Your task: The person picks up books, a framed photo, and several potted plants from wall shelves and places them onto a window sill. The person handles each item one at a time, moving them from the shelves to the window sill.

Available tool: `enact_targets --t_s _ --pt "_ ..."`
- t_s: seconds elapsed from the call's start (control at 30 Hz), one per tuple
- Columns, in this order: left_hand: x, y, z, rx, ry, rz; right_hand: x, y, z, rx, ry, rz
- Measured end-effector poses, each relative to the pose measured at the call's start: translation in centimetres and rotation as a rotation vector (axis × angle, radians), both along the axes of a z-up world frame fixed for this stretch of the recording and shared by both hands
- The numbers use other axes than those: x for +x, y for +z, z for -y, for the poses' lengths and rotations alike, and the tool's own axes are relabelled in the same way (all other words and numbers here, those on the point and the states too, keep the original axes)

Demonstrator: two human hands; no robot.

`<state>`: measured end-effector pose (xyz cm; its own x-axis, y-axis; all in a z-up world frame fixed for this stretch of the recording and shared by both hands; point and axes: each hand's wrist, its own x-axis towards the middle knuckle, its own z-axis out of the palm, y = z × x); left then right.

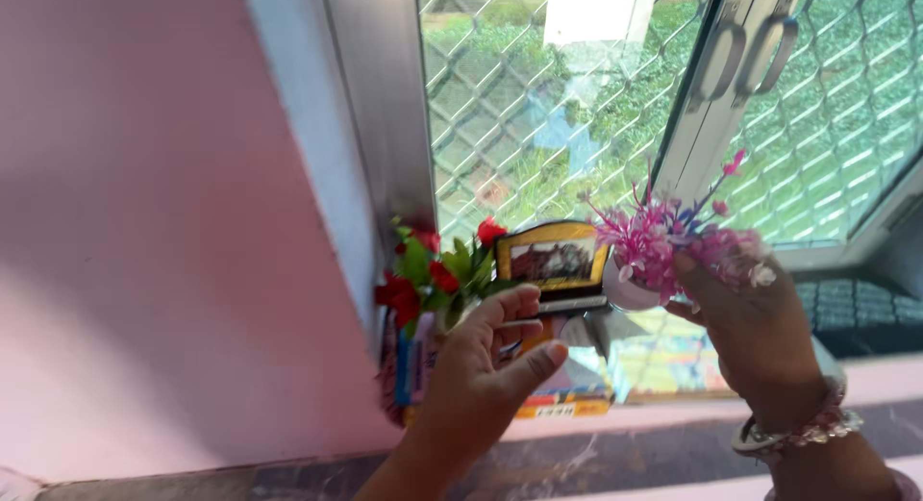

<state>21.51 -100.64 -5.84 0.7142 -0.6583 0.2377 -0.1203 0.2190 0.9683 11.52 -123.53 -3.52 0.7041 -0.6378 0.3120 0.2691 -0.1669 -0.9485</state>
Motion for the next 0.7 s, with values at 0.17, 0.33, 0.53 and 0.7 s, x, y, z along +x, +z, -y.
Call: enact_targets --t_s 0.17,0.33,0.53,0.7 --pt "0.4 -0.3 2.7 0.101 0.035 -0.028 3.9 -4.5 7.2 0.108 -0.095 -0.056" --pt "0.9 0.2 4.0 0.126 0.053 -0.047 6.7 -11.7 12.4 -0.147 -0.233 -0.169" --pt "0.7 0.6 4.7 0.176 0.036 -0.057 10.2 -17.1 16.5 0.914 0.047 0.316" --pt "0.2 0.6 4.6 0.238 0.061 -0.097 9.5 -18.2 16.0 0.023 -0.192 -0.321"
